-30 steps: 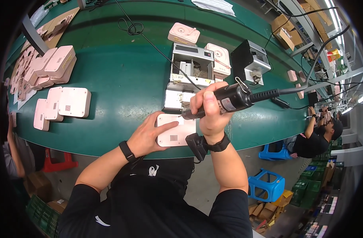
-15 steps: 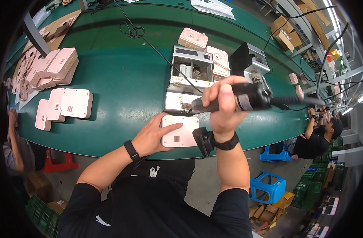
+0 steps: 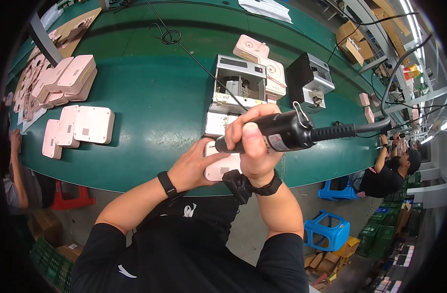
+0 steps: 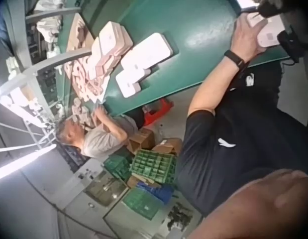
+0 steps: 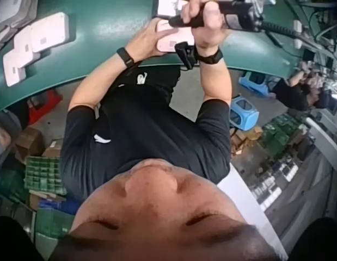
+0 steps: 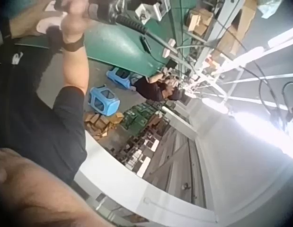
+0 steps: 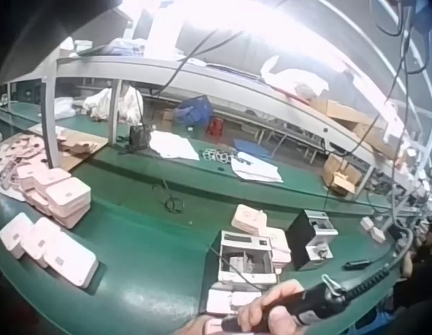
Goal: The person assembles electronic devices by picking up a pink housing, placing it on a fixture to receive screws, and driving screws into it with a power screwdriver. Each completed device is then moved aside before the process is repeated with the next housing.
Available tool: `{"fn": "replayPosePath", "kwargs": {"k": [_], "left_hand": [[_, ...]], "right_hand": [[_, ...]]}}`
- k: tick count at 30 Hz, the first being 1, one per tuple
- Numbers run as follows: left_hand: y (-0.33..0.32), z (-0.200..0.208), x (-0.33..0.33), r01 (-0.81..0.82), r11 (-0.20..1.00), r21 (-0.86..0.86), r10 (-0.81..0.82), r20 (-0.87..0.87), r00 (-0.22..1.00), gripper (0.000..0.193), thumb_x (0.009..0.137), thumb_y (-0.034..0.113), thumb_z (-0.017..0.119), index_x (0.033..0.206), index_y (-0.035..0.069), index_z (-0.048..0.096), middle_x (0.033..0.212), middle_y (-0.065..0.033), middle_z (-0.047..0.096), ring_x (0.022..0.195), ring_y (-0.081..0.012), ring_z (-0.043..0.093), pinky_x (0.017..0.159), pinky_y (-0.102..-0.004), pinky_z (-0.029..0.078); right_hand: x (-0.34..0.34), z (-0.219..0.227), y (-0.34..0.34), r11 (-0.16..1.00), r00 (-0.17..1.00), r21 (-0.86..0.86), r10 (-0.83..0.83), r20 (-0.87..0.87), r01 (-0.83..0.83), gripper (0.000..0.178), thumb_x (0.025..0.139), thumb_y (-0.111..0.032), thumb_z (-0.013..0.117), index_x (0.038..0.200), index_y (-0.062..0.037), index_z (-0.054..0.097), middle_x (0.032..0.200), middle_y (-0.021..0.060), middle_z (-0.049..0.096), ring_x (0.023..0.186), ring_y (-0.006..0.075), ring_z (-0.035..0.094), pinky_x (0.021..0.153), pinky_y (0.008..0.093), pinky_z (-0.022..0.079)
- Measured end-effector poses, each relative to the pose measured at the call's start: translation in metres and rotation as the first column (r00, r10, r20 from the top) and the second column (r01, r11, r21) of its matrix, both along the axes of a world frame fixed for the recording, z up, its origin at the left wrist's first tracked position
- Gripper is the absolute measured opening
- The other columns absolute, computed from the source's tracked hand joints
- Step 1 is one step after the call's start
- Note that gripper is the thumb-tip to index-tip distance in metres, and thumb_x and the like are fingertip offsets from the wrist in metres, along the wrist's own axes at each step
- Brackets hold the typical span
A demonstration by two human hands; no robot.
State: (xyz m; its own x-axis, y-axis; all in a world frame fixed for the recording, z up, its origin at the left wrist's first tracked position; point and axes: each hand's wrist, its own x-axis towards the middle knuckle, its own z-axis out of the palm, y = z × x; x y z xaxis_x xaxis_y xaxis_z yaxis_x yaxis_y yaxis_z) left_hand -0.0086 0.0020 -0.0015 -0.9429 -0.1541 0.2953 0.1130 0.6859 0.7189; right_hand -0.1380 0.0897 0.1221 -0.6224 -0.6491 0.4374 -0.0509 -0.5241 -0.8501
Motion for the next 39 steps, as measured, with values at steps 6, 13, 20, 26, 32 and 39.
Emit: {"fn": "replayPosePath", "kwargs": {"k": [6, 13, 20, 26, 32, 39], "left_hand": [[0.002, 0.000, -0.002, -0.021, 1.000, 0.002, 0.021, -0.039, 0.999, 0.077, 0.063, 0.024, 0.086, 0.135, 0.024, 0.057, 0.128, -0.0174, 0.044, 0.118, -0.0372, 0.050, 0.098, -0.0427, 0.049], [0.000, 0.003, 0.000, -0.011, 1.000, 0.003, 0.010, 0.023, 1.000, 0.079, 0.062, 0.021, 0.087, 0.135, 0.024, 0.057, 0.126, -0.0170, 0.044, 0.116, -0.0367, 0.050, 0.096, -0.0424, 0.050], [0.001, 0.005, -0.002, -0.018, 1.000, 0.020, 0.018, 0.022, 1.000, 0.080, 0.061, 0.018, 0.087, 0.135, 0.024, 0.057, 0.126, -0.0166, 0.045, 0.115, -0.0364, 0.050, 0.097, -0.0424, 0.049], [0.003, 0.000, -0.003, -0.016, 0.999, 0.033, 0.016, 0.001, 1.000, 0.078, 0.062, 0.019, 0.087, 0.134, 0.023, 0.057, 0.127, -0.0162, 0.044, 0.116, -0.0364, 0.050, 0.097, -0.0425, 0.049], [0.002, 0.002, -0.002, -0.020, 0.999, 0.028, 0.020, -0.001, 1.000, 0.076, 0.063, 0.019, 0.086, 0.133, 0.022, 0.058, 0.126, -0.0156, 0.044, 0.118, -0.0357, 0.049, 0.099, -0.0426, 0.048], [0.004, 0.001, -0.004, -0.020, 0.999, 0.041, 0.020, 0.001, 1.000, 0.071, 0.063, 0.019, 0.086, 0.130, 0.022, 0.061, 0.128, -0.0158, 0.044, 0.119, -0.0358, 0.049, 0.100, -0.0421, 0.047]], "right_hand": [[0.001, -0.008, -0.005, 1.000, 1.000, 0.024, 0.007, -0.019, -0.006, 0.030, 0.093, -0.031, 0.056, 0.102, -0.0054, 0.044, 0.067, 0.0091, 0.051, 0.051, 0.0169, 0.046, 0.051, 0.0346, 0.042], [-0.011, 0.018, 0.007, 0.995, 0.997, -0.101, 0.012, -0.078, -0.020, 0.028, 0.093, -0.030, 0.055, 0.102, -0.0054, 0.045, 0.067, 0.0082, 0.051, 0.051, 0.0171, 0.046, 0.054, 0.0360, 0.043], [-0.028, 0.010, -0.001, 0.980, 0.973, 0.061, -0.181, -0.141, 0.191, 0.028, 0.094, -0.032, 0.055, 0.102, -0.0060, 0.046, 0.067, 0.0072, 0.051, 0.050, 0.0173, 0.048, 0.054, 0.0357, 0.043], [-0.021, 0.006, 0.010, 0.974, 0.983, 0.160, -0.141, -0.120, 0.159, 0.028, 0.094, -0.032, 0.054, 0.103, -0.0062, 0.045, 0.068, 0.0074, 0.052, 0.050, 0.0175, 0.048, 0.054, 0.0358, 0.043], [0.000, 0.010, 0.009, 0.999, 0.997, -0.010, 0.033, -0.069, -0.033, 0.030, 0.093, -0.031, 0.057, 0.102, -0.0059, 0.044, 0.067, 0.0077, 0.051, 0.051, 0.0169, 0.047, 0.054, 0.0352, 0.043], [0.007, -0.013, -0.001, 0.998, 1.000, 0.057, 0.002, 0.007, -0.003, 0.032, 0.091, -0.030, 0.061, 0.101, -0.0060, 0.043, 0.069, 0.0096, 0.051, 0.053, 0.0170, 0.045, 0.055, 0.0348, 0.044]]}}
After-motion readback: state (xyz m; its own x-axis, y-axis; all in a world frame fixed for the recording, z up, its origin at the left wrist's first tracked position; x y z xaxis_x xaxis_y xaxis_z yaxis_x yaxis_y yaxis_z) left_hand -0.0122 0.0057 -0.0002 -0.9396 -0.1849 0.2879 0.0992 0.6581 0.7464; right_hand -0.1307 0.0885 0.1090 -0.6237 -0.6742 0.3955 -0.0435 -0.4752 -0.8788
